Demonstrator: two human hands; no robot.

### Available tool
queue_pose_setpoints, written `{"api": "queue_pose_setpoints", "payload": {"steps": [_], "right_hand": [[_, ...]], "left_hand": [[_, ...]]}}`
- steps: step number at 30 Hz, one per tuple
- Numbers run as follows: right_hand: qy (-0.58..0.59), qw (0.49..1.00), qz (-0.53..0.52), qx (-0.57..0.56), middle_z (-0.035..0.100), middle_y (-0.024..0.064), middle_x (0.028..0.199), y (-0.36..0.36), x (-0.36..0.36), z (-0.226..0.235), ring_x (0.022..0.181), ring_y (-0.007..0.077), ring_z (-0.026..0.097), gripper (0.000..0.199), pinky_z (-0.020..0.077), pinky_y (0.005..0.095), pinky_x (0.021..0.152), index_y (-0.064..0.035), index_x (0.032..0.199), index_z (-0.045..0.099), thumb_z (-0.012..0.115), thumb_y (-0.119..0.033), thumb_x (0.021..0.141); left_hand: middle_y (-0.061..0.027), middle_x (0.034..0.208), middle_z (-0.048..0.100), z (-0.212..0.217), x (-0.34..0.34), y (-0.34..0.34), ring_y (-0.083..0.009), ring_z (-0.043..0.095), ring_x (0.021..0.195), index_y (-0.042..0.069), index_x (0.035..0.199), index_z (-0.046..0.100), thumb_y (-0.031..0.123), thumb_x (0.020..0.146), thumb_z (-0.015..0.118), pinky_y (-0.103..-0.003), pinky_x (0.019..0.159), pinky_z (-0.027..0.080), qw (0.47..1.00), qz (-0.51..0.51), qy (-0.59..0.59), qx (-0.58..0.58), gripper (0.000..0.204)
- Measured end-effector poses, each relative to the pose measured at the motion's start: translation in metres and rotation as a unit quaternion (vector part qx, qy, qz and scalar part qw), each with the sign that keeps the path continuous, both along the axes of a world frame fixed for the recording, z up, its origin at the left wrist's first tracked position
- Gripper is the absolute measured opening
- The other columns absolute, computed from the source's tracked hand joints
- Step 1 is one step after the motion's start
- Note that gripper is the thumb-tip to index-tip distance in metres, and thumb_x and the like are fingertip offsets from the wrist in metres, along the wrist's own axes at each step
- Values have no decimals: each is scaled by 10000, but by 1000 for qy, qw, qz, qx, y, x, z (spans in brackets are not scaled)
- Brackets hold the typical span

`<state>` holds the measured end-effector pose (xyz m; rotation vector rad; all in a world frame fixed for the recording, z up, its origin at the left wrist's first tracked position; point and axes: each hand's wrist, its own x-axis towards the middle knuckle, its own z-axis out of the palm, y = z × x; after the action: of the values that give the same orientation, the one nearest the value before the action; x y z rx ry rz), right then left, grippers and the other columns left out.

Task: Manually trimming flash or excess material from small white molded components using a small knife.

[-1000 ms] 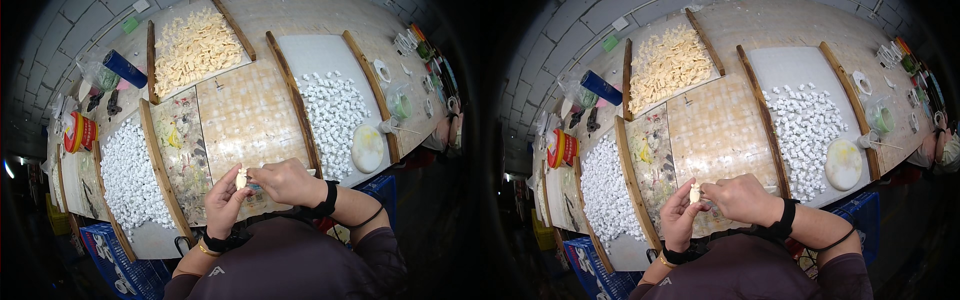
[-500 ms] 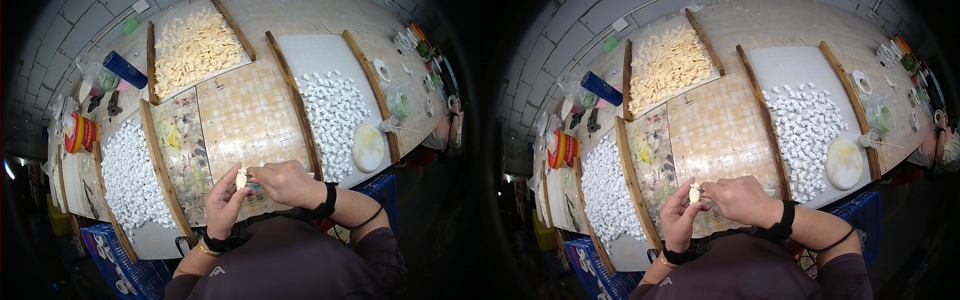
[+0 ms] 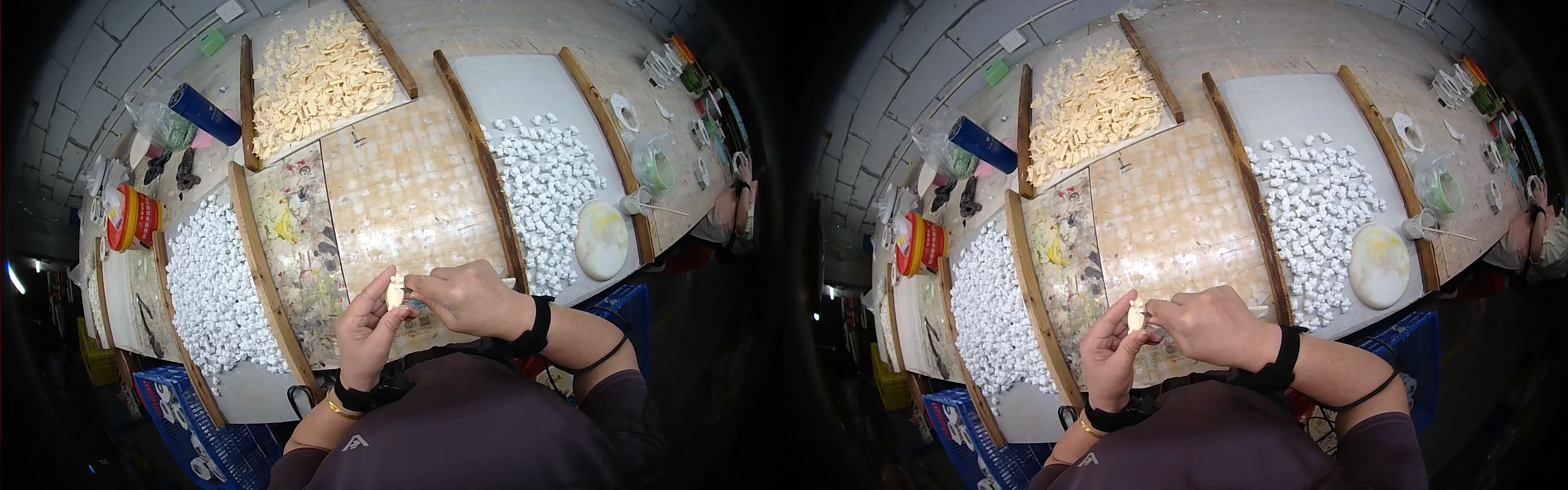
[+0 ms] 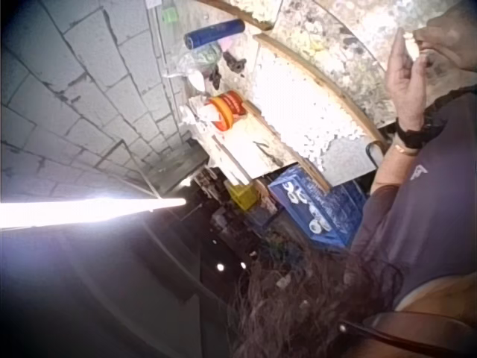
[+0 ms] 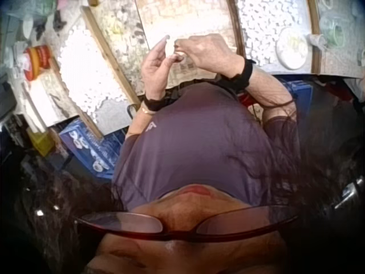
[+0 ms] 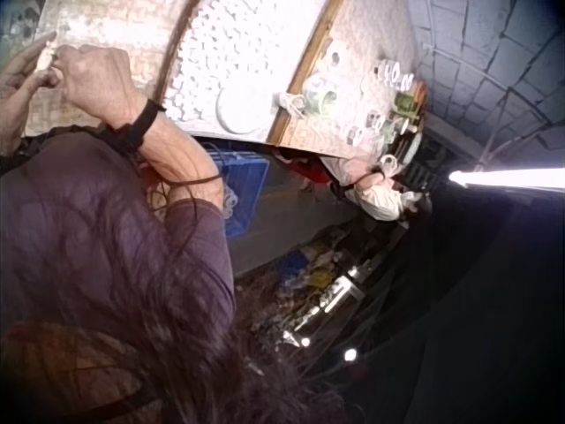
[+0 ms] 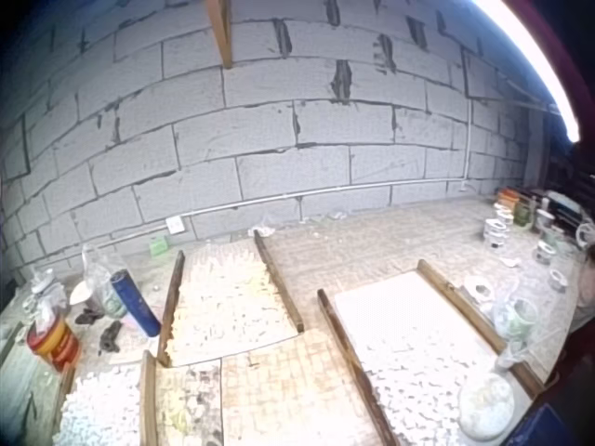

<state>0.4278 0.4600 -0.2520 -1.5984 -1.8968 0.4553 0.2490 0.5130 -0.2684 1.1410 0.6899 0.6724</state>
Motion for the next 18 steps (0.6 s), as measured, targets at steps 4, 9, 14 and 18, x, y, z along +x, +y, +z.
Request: {"api": "queue_pose_setpoints", "payload": {"steps": [4,9,14,18], "right_hand": [[-6,1000,14,12,611,73,623,0,2,0,538,248,622,165,459,355,443,-69,947,632,603,-192,842],[9,999,17,28,604,73,621,0,1,-3,536,257,618,168,463,362,450,-65,958,628,598,-188,849],[-5,998,-20,56,589,60,619,0,-1,-1,522,231,610,171,453,341,430,-64,942,620,608,-208,851],[-61,993,-55,90,559,37,591,0,-3,0,508,194,603,172,437,315,404,-69,908,612,626,-227,842]], "left_hand": [[-151,1055,635,1,0,0,-158,645,875,-63,1353,391,-51,888,553,-247,756,516,1000,-2,-12,-3,493],[-150,1043,635,4,1,2,-163,645,867,-61,1354,390,-47,889,554,-248,752,517,1000,-2,-5,0,493],[-148,1034,633,6,2,2,-163,645,865,-62,1351,395,-47,887,558,-249,746,520,1000,-2,-3,-1,492],[-145,1028,635,7,3,2,-159,645,863,-62,1348,400,-54,879,566,-247,731,524,1000,2,6,-4,497]]}}
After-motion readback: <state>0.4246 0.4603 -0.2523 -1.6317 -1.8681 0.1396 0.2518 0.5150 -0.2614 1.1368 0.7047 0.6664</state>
